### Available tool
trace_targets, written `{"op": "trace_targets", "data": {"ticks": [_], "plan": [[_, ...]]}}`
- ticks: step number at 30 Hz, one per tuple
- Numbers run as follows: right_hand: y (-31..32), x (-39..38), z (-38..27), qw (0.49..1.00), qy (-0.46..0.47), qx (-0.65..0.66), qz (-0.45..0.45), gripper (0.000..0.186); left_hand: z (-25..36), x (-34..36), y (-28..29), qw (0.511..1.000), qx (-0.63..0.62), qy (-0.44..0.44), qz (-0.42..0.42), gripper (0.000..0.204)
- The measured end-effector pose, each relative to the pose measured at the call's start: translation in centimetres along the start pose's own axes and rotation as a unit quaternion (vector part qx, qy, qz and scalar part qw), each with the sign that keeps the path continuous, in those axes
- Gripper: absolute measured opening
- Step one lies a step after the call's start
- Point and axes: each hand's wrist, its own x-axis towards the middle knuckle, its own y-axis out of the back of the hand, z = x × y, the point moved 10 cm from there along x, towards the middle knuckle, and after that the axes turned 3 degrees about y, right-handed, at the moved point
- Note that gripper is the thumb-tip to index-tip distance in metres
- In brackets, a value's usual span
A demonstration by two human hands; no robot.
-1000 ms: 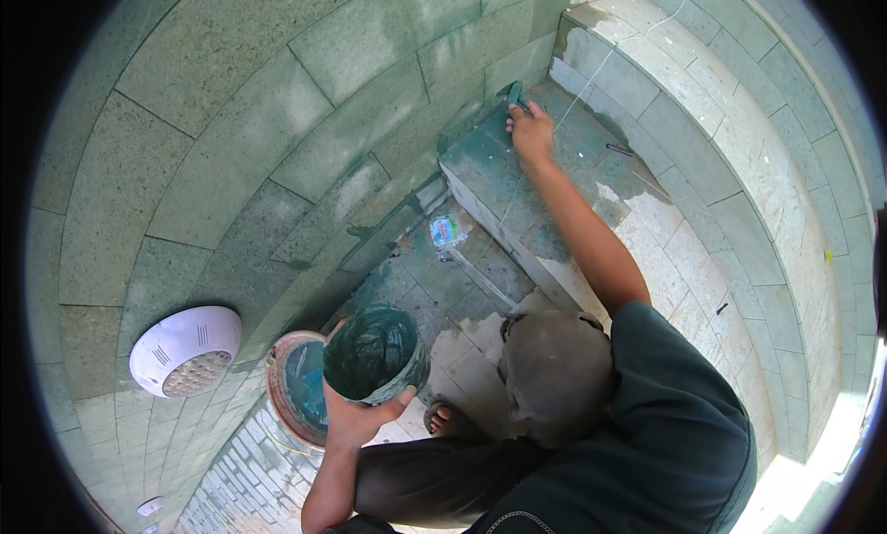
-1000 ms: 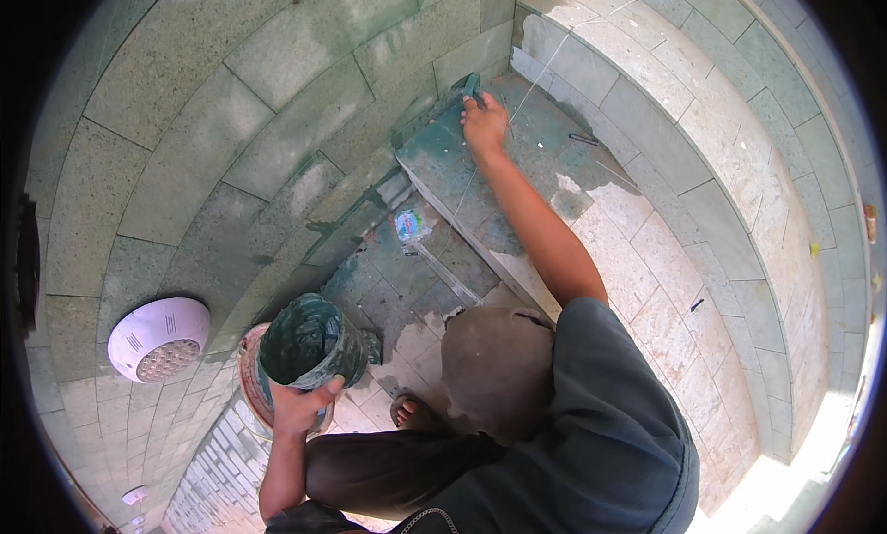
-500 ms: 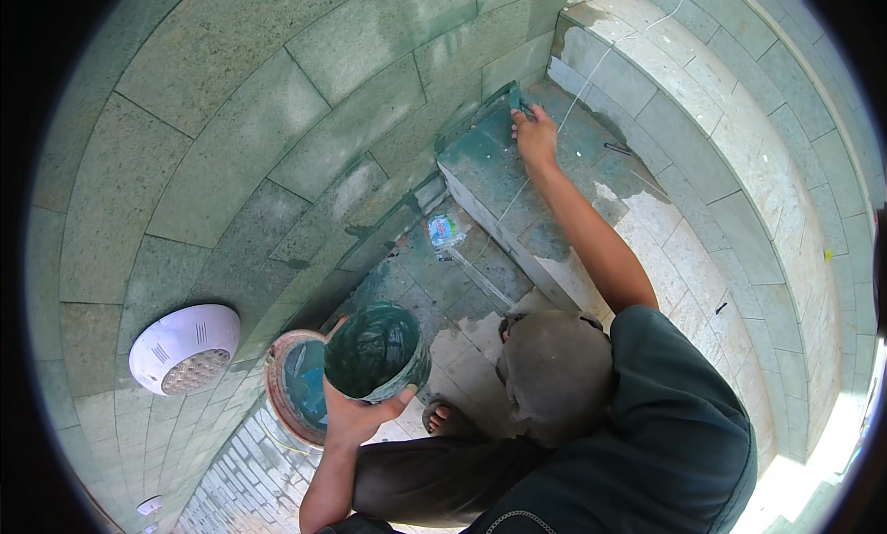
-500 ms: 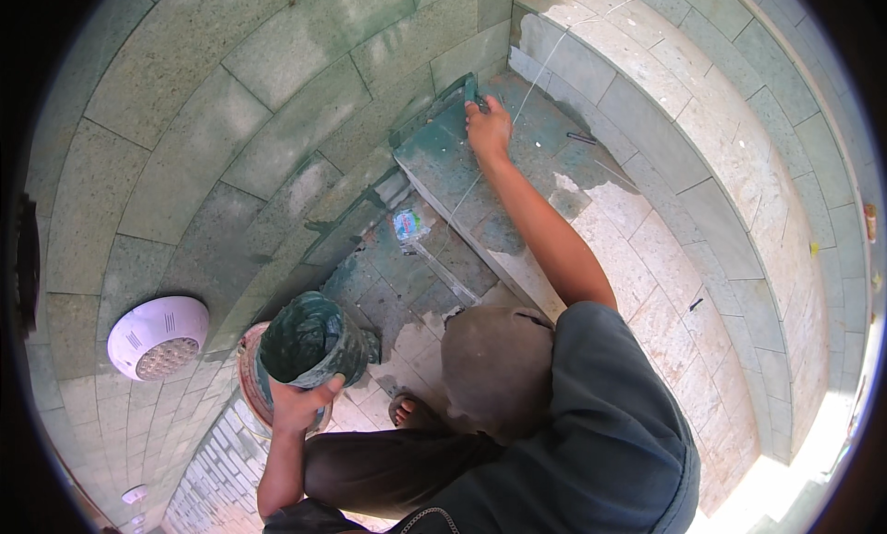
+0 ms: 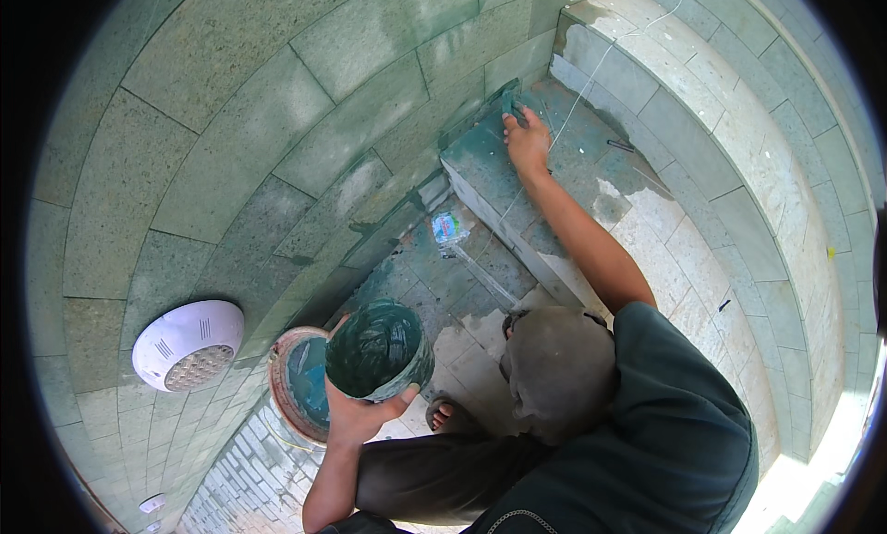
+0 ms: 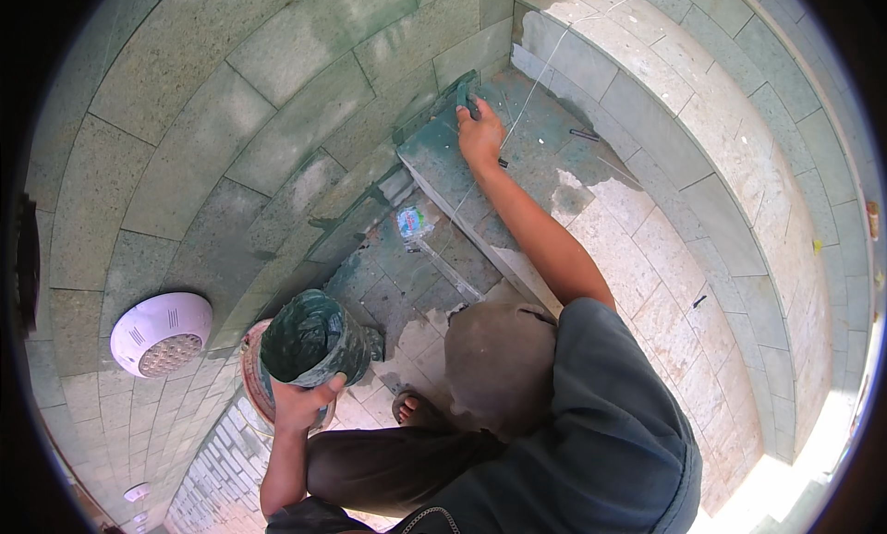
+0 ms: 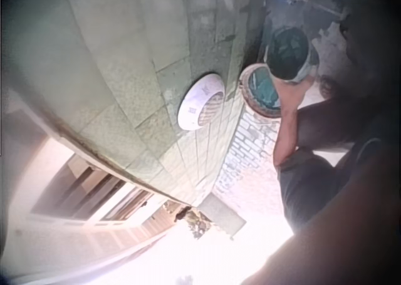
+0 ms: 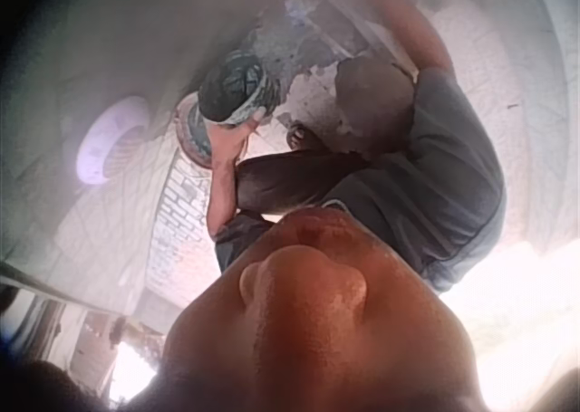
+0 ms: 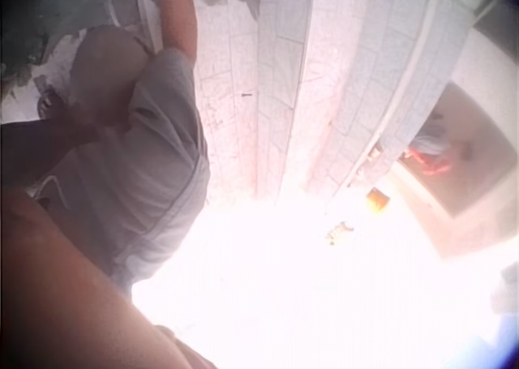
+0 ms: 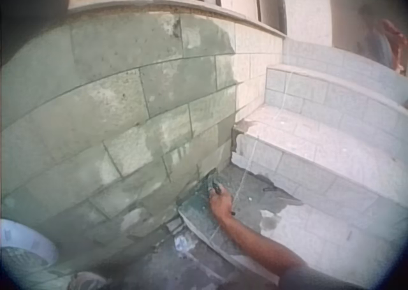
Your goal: The person applies green grout to the joints between stone tiles using a small scraper and then wipes the tiled surface with a sponge.
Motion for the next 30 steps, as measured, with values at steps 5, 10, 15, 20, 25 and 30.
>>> {"op": "trace_targets", "data": {"ticks": [5,10,15,20,25,30], "plan": [[-2.4,-0.7,1.2,0.996,-0.013,0.047,-0.076,0.031,0.0,0.2,-0.3,1.000,-0.009,-0.003,-0.006,0.101],[-1.4,-0.9,1.6,0.995,-0.038,0.060,-0.073,0.031,0.0,0.2,0.1,1.000,0.001,-0.003,-0.007,0.100],[-1.0,0.5,1.0,0.995,-0.029,0.058,-0.076,0.030,0.1,0.4,-0.2,1.000,-0.001,-0.005,-0.012,0.099],[-1.8,-1.0,1.4,0.991,-0.032,0.048,-0.117,0.034,0.0,0.3,0.0,1.000,-0.002,-0.007,-0.007,0.100],[1.1,1.4,1.9,0.992,-0.068,0.107,-0.012,0.041,-0.1,0.1,0.0,1.000,-0.003,-0.008,-0.008,0.102],[0.6,3.2,1.6,0.989,-0.058,0.130,0.033,0.045,0.0,-0.3,0.4,1.000,0.004,-0.015,-0.004,0.102]]}}
